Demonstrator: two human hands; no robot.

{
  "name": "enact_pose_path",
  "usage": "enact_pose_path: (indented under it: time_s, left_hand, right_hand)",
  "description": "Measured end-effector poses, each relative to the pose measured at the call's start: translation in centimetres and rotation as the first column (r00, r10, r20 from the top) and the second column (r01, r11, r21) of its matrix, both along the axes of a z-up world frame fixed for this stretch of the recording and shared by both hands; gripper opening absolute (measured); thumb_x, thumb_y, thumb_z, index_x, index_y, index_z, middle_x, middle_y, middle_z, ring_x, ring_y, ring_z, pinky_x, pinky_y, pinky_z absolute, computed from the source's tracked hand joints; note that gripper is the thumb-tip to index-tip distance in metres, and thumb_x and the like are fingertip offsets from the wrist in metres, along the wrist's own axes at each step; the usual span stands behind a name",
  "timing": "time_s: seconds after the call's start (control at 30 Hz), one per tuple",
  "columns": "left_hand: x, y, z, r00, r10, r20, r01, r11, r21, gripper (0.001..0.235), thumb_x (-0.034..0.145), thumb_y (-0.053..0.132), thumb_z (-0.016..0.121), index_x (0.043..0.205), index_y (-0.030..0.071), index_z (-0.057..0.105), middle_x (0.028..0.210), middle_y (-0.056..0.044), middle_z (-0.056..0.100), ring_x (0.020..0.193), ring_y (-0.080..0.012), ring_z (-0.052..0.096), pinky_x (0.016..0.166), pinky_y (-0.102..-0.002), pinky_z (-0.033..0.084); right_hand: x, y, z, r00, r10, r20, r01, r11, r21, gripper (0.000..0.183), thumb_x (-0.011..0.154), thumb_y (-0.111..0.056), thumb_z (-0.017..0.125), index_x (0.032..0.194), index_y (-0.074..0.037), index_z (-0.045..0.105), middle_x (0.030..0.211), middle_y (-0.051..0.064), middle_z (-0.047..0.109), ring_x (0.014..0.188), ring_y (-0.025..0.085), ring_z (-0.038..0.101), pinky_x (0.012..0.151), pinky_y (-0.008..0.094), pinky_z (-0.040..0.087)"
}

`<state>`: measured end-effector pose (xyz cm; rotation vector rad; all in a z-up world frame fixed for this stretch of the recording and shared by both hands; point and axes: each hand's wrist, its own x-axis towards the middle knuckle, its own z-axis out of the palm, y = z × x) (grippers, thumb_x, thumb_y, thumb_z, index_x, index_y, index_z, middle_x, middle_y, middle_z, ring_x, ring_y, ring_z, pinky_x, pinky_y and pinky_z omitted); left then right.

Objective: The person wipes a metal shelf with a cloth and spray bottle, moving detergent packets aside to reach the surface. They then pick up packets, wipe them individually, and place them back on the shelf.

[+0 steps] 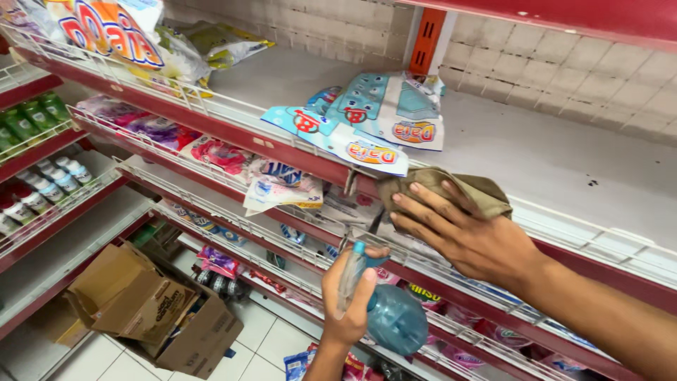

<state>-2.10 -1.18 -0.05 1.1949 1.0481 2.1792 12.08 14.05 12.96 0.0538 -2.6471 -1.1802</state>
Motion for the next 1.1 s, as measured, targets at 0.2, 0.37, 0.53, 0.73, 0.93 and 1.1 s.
enact_pose_path:
  time_s: [0.2,0.37,0.53,0.73,0.93,1.1]
  left_hand:
    - [-0.3,-0.3,0.7,1.000,-0.015,-0.004,0.015,1.000,-0.018,0.029,0.099,0.013,0.057,0.117,-0.009,0.063,0.118,-0.019,0.072,0.114,-0.0227,0.068,0.106,-0.035,0.050]
    - [0.3,0.2,1.1,0.998,0.023,-0.051,-0.024,0.999,-0.030,0.028,0.099,0.012,0.056,0.116,-0.008,0.064,0.115,-0.017,0.073,0.112,-0.0223,0.069,0.103,-0.035,0.051]
    - [1.1,1.0,2.0,0.993,0.023,-0.112,-0.033,0.995,-0.094,0.028,0.102,0.019,0.055,0.112,-0.005,0.066,0.107,-0.013,0.074,0.103,-0.0169,0.068,0.096,-0.031,0.052]
    - [0.2,3.5,3.6,0.949,0.086,-0.304,-0.147,0.972,-0.184,0.030,0.103,0.026,0.056,0.099,0.000,0.069,0.085,-0.008,0.071,0.077,-0.0144,0.064,0.072,-0.030,0.051]
    - [0.5,3.9,3.1,0.923,0.022,-0.384,-0.115,0.968,-0.222,0.029,0.102,0.026,0.060,0.092,-0.001,0.066,0.076,-0.011,0.064,0.069,-0.0209,0.062,0.068,-0.033,0.049]
    - [-0.1,1.4,2.5,0.936,0.052,-0.348,-0.104,0.986,-0.132,0.028,0.098,0.023,0.060,0.105,-0.002,0.067,0.097,-0.012,0.070,0.088,-0.0207,0.068,0.083,-0.033,0.054]
  right_hand:
    - [-5.0,-0.9,-2.0,0.995,-0.040,-0.094,0.030,0.994,-0.109,0.068,0.088,-0.024,0.048,0.155,-0.013,0.043,0.166,0.004,0.032,0.151,0.023,0.031,0.120,0.050,0.017]
    - [-3.0,-0.7,-2.3,0.986,-0.105,-0.129,0.095,0.992,-0.078,0.068,0.090,-0.023,0.048,0.157,-0.014,0.042,0.168,0.001,0.033,0.154,0.020,0.028,0.125,0.047,0.009]
    - [4.0,-1.4,-3.3,0.946,-0.275,-0.172,0.239,0.949,-0.204,0.079,0.081,-0.009,0.047,0.159,-0.020,0.039,0.166,0.002,0.033,0.153,0.018,0.027,0.123,0.048,0.002]
    - [11.7,-1.3,-7.3,0.831,-0.497,-0.249,0.407,0.849,-0.336,0.071,0.090,-0.012,0.054,0.158,-0.029,0.042,0.164,0.002,0.042,0.152,0.024,0.035,0.126,0.052,-0.001]
    - [10.4,-1.0,-9.9,0.792,-0.487,-0.368,0.316,0.843,-0.436,0.070,0.089,-0.012,0.056,0.157,-0.026,0.045,0.164,0.008,0.043,0.154,0.034,0.033,0.126,0.057,-0.003]
    - [4.3,-0.8,-8.8,0.874,-0.364,-0.322,0.294,0.923,-0.246,0.074,0.087,-0.014,0.054,0.160,-0.023,0.041,0.165,0.004,0.038,0.154,0.028,0.030,0.122,0.055,-0.002]
